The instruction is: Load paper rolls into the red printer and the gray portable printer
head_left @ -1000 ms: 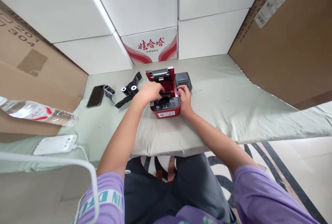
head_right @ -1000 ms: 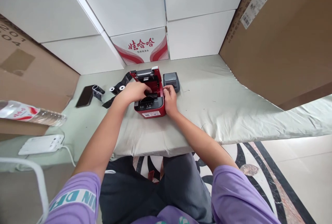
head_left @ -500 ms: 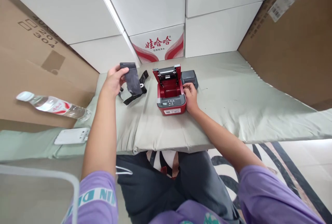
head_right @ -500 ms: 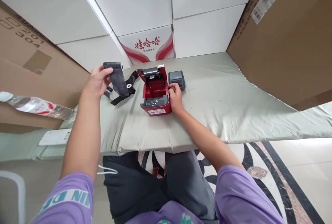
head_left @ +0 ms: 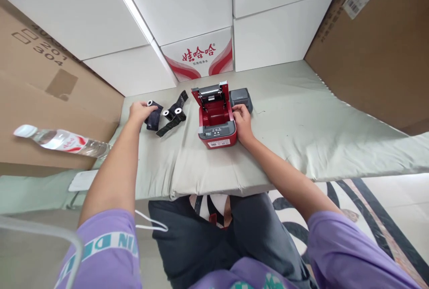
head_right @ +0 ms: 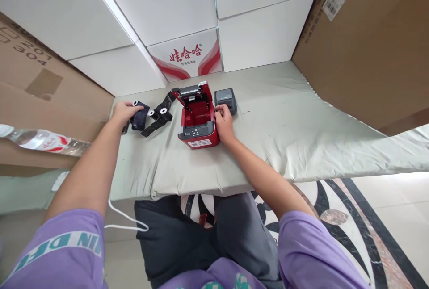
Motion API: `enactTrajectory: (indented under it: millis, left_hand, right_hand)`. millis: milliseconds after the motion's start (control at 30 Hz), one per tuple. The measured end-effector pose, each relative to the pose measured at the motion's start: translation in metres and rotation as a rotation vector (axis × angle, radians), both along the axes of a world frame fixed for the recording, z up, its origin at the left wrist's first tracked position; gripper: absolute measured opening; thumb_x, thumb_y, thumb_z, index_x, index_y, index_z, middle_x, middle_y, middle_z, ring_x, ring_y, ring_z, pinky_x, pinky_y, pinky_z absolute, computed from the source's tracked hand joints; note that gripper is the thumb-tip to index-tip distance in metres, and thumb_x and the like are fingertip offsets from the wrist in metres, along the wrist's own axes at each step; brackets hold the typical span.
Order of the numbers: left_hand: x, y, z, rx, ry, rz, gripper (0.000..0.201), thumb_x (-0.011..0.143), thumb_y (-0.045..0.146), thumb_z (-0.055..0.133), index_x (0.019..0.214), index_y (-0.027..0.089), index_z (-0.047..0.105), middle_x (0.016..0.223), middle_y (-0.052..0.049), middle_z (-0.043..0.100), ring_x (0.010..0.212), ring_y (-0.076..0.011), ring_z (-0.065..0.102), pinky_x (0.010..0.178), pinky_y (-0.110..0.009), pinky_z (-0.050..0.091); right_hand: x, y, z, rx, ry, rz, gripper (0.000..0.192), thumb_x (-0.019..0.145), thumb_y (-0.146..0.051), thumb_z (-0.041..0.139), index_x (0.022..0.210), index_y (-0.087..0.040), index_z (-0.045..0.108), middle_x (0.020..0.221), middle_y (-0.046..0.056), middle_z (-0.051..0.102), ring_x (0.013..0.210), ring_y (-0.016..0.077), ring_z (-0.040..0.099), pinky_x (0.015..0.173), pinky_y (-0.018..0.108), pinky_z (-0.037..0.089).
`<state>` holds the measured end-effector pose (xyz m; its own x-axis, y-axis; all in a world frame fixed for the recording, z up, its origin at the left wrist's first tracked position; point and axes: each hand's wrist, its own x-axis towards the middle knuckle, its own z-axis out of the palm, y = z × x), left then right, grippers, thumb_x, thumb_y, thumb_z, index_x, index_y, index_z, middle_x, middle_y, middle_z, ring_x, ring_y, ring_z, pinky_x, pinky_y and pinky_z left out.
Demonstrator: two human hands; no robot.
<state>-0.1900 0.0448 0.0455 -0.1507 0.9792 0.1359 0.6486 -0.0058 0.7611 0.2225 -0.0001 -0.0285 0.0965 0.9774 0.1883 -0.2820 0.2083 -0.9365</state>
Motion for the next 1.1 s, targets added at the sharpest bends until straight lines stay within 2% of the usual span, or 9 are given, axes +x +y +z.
enactTrajectory:
  millis: [167,267,333,433,567,667,867,1000,1100]
  left_hand:
    - [0.019,-0.006,0.001,-0.257,0.317,0.374,0.028,0.070,0.030,0.088,0.083,0.014,0.068,0.054,0.008,0.045,0.068,-0.0148,0.044,0.075,-0.030,0.030]
    - [0.033,-0.012,0.008,-0.126,0.465,0.451,0.039,0.084,0.042,0.077,0.110,0.014,0.070,0.078,0.003,0.056,0.081,-0.0149,0.044,0.083,-0.029,0.034]
    - [0.041,-0.014,0.013,0.017,0.446,0.414,0.033,0.091,0.035,0.069,0.117,0.014,0.070,0.086,0.003,0.061,0.082,-0.0132,0.043,0.084,-0.027,0.036]
    - [0.053,-0.018,0.020,-0.054,0.509,0.143,0.030,0.087,0.027,0.071,0.115,0.016,0.074,0.082,0.003,0.067,0.084,-0.0151,0.049,0.087,-0.027,0.039]
    - [0.071,-0.026,0.025,-0.165,0.908,-0.110,0.035,0.085,0.039,0.067,0.112,0.021,0.080,0.098,-0.009,0.076,0.113,-0.0329,0.055,0.098,-0.041,0.042]
    - [0.082,-0.027,0.024,-0.186,1.017,-0.129,0.038,0.087,0.042,0.059,0.109,0.021,0.081,0.108,-0.017,0.077,0.120,-0.0401,0.057,0.101,-0.048,0.041]
    - [0.087,-0.021,0.014,-0.281,1.139,-0.090,0.046,0.094,0.039,0.045,0.120,0.016,0.074,0.111,-0.023,0.074,0.116,-0.0401,0.063,0.096,-0.049,0.043]
    - [0.082,-0.024,0.009,-0.302,1.059,-0.058,0.049,0.094,0.049,0.045,0.122,0.019,0.072,0.113,-0.022,0.072,0.114,-0.0414,0.063,0.089,-0.046,0.044]
    - [0.077,-0.023,0.009,-0.153,0.843,0.088,0.042,0.095,0.053,0.046,0.107,0.021,0.071,0.098,-0.015,0.071,0.102,-0.0342,0.064,0.079,-0.040,0.040]
  right_hand:
    - [0.000,0.000,0.001,-0.015,0.002,0.012,0.009,0.084,-0.027,0.055,0.092,-0.026,0.053,0.070,-0.005,0.046,0.065,0.0153,0.045,0.066,0.031,0.037]
    - [0.000,0.000,0.000,-0.009,0.009,0.011,0.008,0.084,-0.026,0.055,0.092,-0.026,0.054,0.069,-0.005,0.046,0.065,0.0151,0.045,0.066,0.031,0.037]
    - [0.000,0.001,0.000,-0.003,0.020,0.010,0.008,0.084,-0.025,0.054,0.092,-0.025,0.054,0.069,-0.005,0.047,0.064,0.0148,0.045,0.065,0.030,0.037]
    - [-0.001,0.002,-0.001,-0.004,0.018,0.010,0.008,0.084,-0.025,0.054,0.092,-0.026,0.054,0.069,-0.005,0.047,0.063,0.0147,0.045,0.064,0.030,0.036]
    - [-0.001,0.002,-0.001,-0.010,0.008,0.008,0.008,0.085,-0.025,0.055,0.092,-0.026,0.053,0.068,-0.006,0.047,0.064,0.0149,0.045,0.064,0.030,0.037]
    - [-0.001,0.001,-0.001,-0.003,0.011,0.015,0.007,0.086,-0.026,0.056,0.092,-0.026,0.053,0.069,-0.006,0.047,0.064,0.0146,0.046,0.065,0.030,0.038]
    - [-0.001,0.002,-0.001,-0.011,-0.011,0.014,0.010,0.085,-0.031,0.056,0.093,-0.026,0.052,0.069,-0.006,0.046,0.063,0.0146,0.045,0.065,0.031,0.037]
    - [-0.001,0.002,0.001,-0.017,0.008,0.006,0.010,0.082,-0.028,0.056,0.092,-0.026,0.054,0.069,-0.006,0.050,0.065,0.0147,0.046,0.065,0.031,0.038]
    - [-0.001,0.002,0.002,-0.020,0.020,0.005,0.010,0.082,-0.027,0.055,0.091,-0.025,0.055,0.069,-0.005,0.051,0.065,0.0145,0.047,0.066,0.031,0.038]
